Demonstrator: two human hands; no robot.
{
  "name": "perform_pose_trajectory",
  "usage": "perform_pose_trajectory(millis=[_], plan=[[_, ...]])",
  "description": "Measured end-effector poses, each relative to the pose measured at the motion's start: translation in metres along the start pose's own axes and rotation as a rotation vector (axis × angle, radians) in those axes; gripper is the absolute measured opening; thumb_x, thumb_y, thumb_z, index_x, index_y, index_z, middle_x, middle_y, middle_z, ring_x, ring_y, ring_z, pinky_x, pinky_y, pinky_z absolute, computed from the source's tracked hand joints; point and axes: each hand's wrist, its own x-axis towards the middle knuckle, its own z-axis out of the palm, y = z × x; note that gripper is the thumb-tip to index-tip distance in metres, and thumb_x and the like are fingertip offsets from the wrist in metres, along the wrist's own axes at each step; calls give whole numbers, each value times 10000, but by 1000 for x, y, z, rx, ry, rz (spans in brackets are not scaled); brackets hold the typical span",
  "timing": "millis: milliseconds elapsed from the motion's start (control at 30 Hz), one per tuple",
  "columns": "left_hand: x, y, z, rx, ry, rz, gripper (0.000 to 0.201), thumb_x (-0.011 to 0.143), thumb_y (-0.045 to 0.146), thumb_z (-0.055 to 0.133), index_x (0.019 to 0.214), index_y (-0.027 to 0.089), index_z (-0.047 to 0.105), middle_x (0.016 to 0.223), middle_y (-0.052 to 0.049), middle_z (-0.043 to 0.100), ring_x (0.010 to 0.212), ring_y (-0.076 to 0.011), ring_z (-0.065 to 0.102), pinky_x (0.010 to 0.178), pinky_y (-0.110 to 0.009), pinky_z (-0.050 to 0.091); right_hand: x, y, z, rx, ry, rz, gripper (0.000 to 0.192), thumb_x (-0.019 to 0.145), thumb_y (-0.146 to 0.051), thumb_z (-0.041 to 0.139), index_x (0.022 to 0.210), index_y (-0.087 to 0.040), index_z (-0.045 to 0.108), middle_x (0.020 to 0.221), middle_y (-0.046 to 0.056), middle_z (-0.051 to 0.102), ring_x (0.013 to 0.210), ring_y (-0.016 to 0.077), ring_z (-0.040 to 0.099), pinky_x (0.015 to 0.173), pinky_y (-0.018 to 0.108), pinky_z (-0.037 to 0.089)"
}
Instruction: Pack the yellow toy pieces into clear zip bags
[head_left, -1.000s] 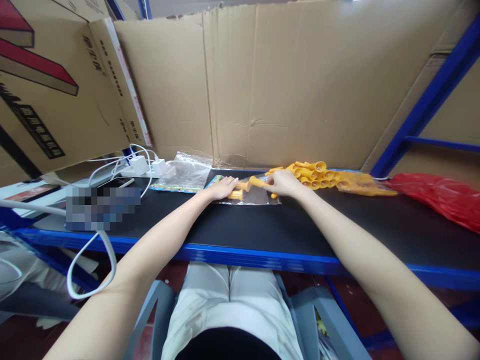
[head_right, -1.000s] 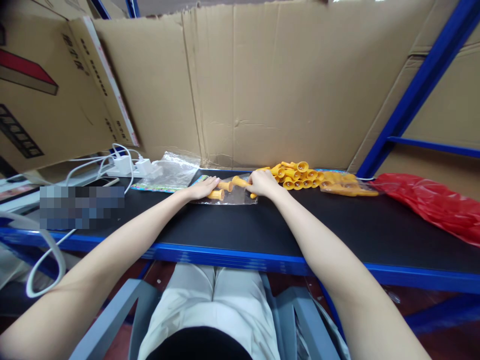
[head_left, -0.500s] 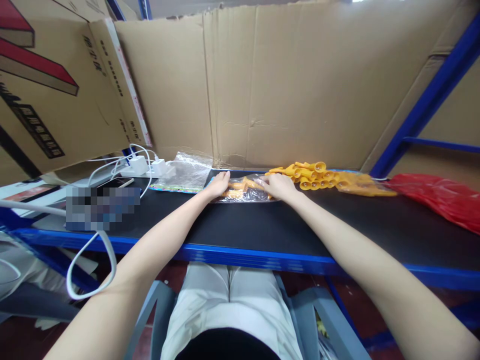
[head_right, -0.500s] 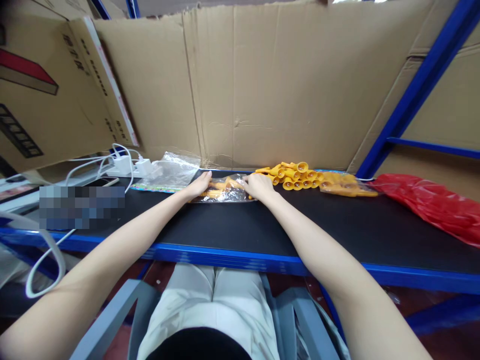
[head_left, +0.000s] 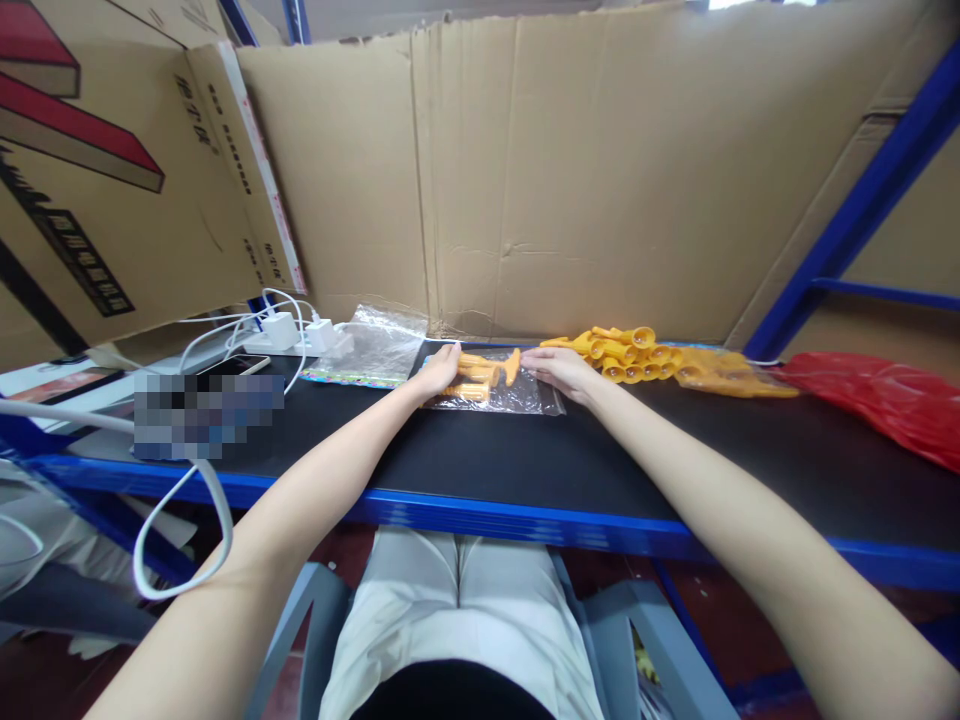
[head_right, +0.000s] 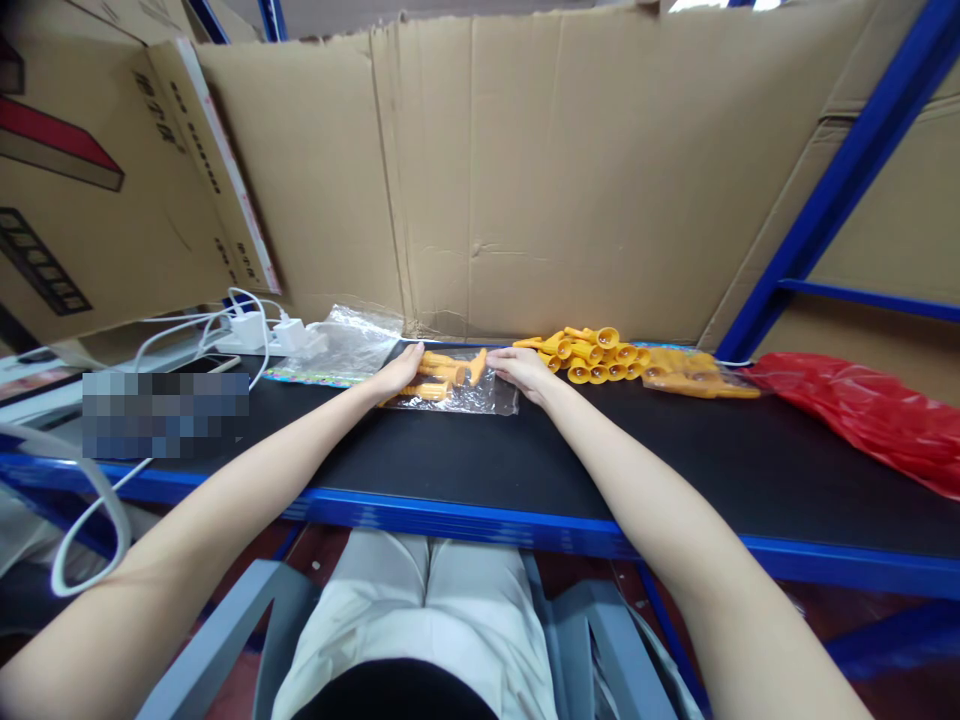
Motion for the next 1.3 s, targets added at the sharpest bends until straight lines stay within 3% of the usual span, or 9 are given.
perform_pose_trajectory(millis=[133, 267, 467, 567, 700, 900, 1033, 1167, 1300], plan=[[1, -1, 1, 6, 1, 6, 497, 906, 411, 150, 1136, 101, 462, 1269, -160, 475, 1182, -231, 429, 981, -338, 305, -3, 5, 0, -112, -101, -49, 331, 705, -52, 608, 1026, -134, 622, 994, 59, 652, 890, 92, 599, 879, 218, 437], [6, -8, 4, 101, -19, 26, 379, 889, 307, 238, 1137, 112, 448, 1220, -152, 508, 1135, -215, 469, 962, -328, 329, -4, 7, 2, -311, -98, -38, 537, 679, -111, 664, 1199, -148, 534, 929, 53, 666, 813, 112, 609, 846, 264, 451], [10, -16, 7, 264, -44, 125, 336, 821, 247, 383, 1139, 140, 405, 1166, -151, 521, 1075, -234, 498, 917, -361, 365, 5, 11, 4, -316, -25, -111, 208, 772, -258, 594, 902, -97, 620, 711, 51, 625, 543, 71, 538, 544, 187, 456], [7, -14, 7, 296, -25, 119, 320, 814, 279, 406, 1103, 142, 392, 1083, -152, 548, 998, -251, 529, 853, -379, 396, 0, 7, 4, -329, -181, -98, 253, 802, -336, 546, 766, -96, 616, 625, 31, 577, 405, 40, 436, 397, 171, 354], [6, -12, 8, 314, -21, 176, 227, 805, 285, 426, 998, 167, 403, 967, -108, 566, 884, -227, 551, 805, -365, 412, -15, -4, 4, -405, -421, -66, 318, 776, -356, 573, 970, -114, 641, 595, 4, 565, 347, 19, 361, 344, 164, 251], [9, -13, 9, 313, -57, 312, 73, 804, 244, 409, 774, 185, 439, 949, -74, 537, 915, -198, 524, 858, -352, 393, -21, -9, 5, -493, -489, -39, 437, 772, -392, 558, 1117, -127, 603, 543, -9, 560, 315, 10, 315, 323, 160, 198], [6, -10, 7, 315, -93, 332, 93, 818, 228, 390, 770, 179, 453, 1104, -101, 496, 1103, -221, 446, 953, -390, 331, -20, -6, 8, -439, -427, -50, 367, 749, -375, 580, 1014, -126, 633, 548, -6, 564, 306, 15, 321, 308, 162, 198], [2, -5, 5, 327, -120, 231, 114, 839, 252, 368, 823, 185, 458, 1250, -112, 416, 1253, -255, 297, 996, -487, 260, -12, -2, 9, -396, -189, -21, 247, 757, -366, 574, 684, -130, 581, 459, -4, 499, 303, 51, 355, 301, 189, 266], [2, -5, 4, 319, -119, 274, 90, 834, 234, 385, 823, 182, 457, 1184, -109, 461, 1202, -213, 370, 1004, -395, 289, -4, 4, 6, -442, -34, 90, 230, 780, -292, 544, 598, -158, 497, 455, 15, 503, 342, 83, 433, 332, 208, 365]])
